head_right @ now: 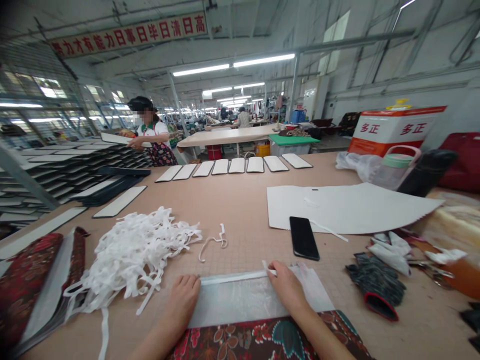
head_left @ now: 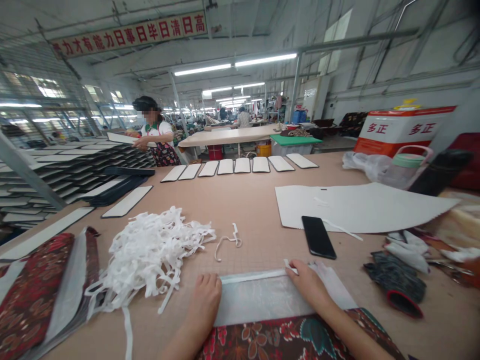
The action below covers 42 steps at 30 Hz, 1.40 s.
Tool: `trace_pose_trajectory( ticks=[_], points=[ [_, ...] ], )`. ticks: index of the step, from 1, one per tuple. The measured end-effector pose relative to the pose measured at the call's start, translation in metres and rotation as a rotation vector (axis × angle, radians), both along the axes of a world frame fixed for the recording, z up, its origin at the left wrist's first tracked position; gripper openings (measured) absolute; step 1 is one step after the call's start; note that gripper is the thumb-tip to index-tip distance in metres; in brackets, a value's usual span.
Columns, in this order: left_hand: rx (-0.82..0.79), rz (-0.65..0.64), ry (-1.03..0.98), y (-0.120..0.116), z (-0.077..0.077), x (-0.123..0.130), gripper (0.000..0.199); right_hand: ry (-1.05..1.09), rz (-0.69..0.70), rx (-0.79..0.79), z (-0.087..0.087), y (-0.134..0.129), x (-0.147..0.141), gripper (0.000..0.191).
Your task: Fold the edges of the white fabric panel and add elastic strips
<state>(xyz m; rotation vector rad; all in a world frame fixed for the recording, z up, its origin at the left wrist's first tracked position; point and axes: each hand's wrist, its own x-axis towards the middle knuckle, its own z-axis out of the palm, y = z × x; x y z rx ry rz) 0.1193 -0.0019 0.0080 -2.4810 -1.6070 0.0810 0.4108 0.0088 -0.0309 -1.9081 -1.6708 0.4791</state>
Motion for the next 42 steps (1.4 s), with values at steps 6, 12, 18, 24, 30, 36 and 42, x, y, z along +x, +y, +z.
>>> trace_pose_trajectory(
  ticks=[6, 12, 18, 24, 30, 36, 42],
  points=[
    [-0.015, -0.018, 0.115, -0.008, -0.006, 0.002, 0.051, -0.01, -0.033, 0.008, 0.001, 0.003, -0.003, 0.01],
    [0.001, -0.038, 0.167, -0.009, -0.007, 0.014, 0.064, -0.065, -0.007, -0.072, 0.004, 0.001, -0.002, 0.011],
    [-0.055, -0.037, 0.169, -0.003, 0.009, 0.031, 0.055, -0.11, -0.02, -0.097, 0.009, 0.001, -0.002, 0.012],
    [-0.13, -0.232, -0.004, 0.003, 0.019, 0.097, 0.039, -0.128, -0.023, -0.091, 0.013, 0.0, -0.006, 0.011],
    [-0.124, -0.294, -0.006, 0.004, 0.004, 0.135, 0.034, -0.027, -0.05, -0.062, 0.019, 0.001, 0.02, 0.012],
    [-0.131, -0.282, 0.032, 0.005, 0.008, 0.14, 0.036, 0.039, -0.165, -0.015, 0.018, -0.005, 0.077, 0.012],
    [-0.101, -0.257, 0.077, 0.002, 0.019, 0.161, 0.056, 0.122, -0.216, 0.032, 0.01, -0.004, 0.096, 0.012]
  ],
)
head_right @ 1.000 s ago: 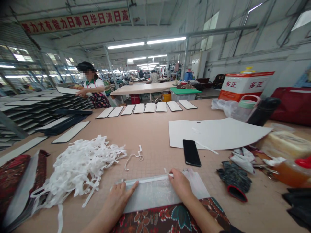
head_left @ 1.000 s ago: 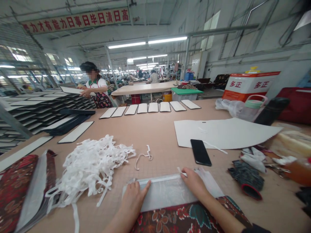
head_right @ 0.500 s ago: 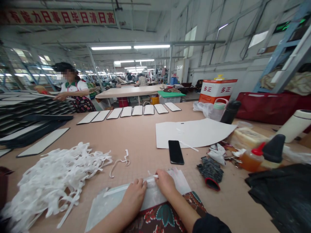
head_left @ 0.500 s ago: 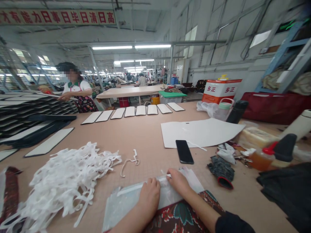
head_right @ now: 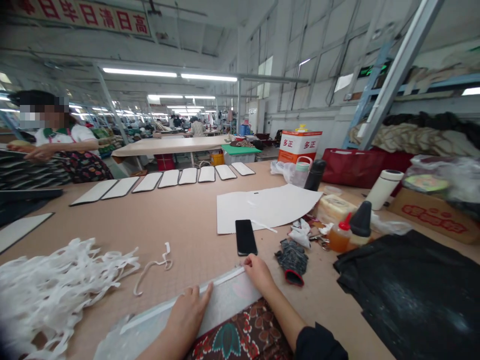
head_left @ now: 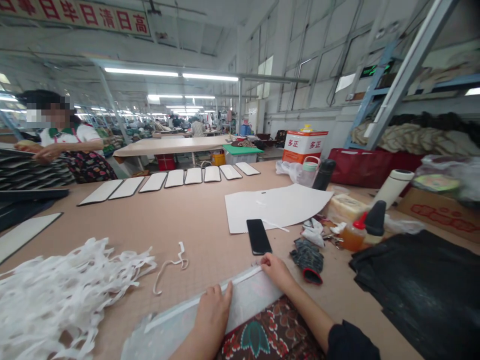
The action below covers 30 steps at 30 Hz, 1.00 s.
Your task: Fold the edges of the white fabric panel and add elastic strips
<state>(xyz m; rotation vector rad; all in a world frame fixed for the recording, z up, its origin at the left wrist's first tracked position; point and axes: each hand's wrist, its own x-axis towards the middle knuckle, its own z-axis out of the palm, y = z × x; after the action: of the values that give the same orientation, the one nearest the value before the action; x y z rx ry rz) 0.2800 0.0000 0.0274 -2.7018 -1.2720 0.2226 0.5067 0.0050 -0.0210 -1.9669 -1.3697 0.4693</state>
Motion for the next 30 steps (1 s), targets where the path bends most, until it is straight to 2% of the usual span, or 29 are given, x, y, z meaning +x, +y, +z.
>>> trace_pose_trajectory(
  ticks=[13, 18, 21, 23, 26, 27, 30],
  points=[
    [-0.051, 0.061, 0.146, 0.003, 0.003, 0.027, 0.06, -0.132, -0.021, -0.023, -0.01, 0.008, -0.001, 0.01],
    [-0.077, 0.063, 0.166, 0.004, 0.007, 0.028, 0.06, -0.232, 0.014, -0.079, 0.0, 0.008, 0.0, 0.013],
    [-0.081, 0.069, 0.163, 0.003, 0.009, 0.029, 0.06, -0.392, -0.012, -0.045, 0.009, 0.001, -0.015, 0.017],
    [-0.071, 0.069, 0.16, 0.002, 0.01, 0.031, 0.06, -0.524, 0.074, 0.037, 0.011, -0.008, -0.032, 0.018],
    [-0.054, 0.068, 0.136, 0.0, 0.007, 0.03, 0.057, -0.649, 0.348, 0.159, 0.009, -0.021, -0.055, 0.015],
    [-0.046, 0.065, 0.114, 0.0, 0.006, 0.026, 0.055, -0.67, 0.396, 0.17, 0.008, -0.025, -0.058, 0.015],
    [-0.042, 0.059, 0.044, 0.001, -0.001, -0.003, 0.049, -0.678, 0.358, 0.136, 0.005, -0.033, -0.049, 0.017]
  ],
)
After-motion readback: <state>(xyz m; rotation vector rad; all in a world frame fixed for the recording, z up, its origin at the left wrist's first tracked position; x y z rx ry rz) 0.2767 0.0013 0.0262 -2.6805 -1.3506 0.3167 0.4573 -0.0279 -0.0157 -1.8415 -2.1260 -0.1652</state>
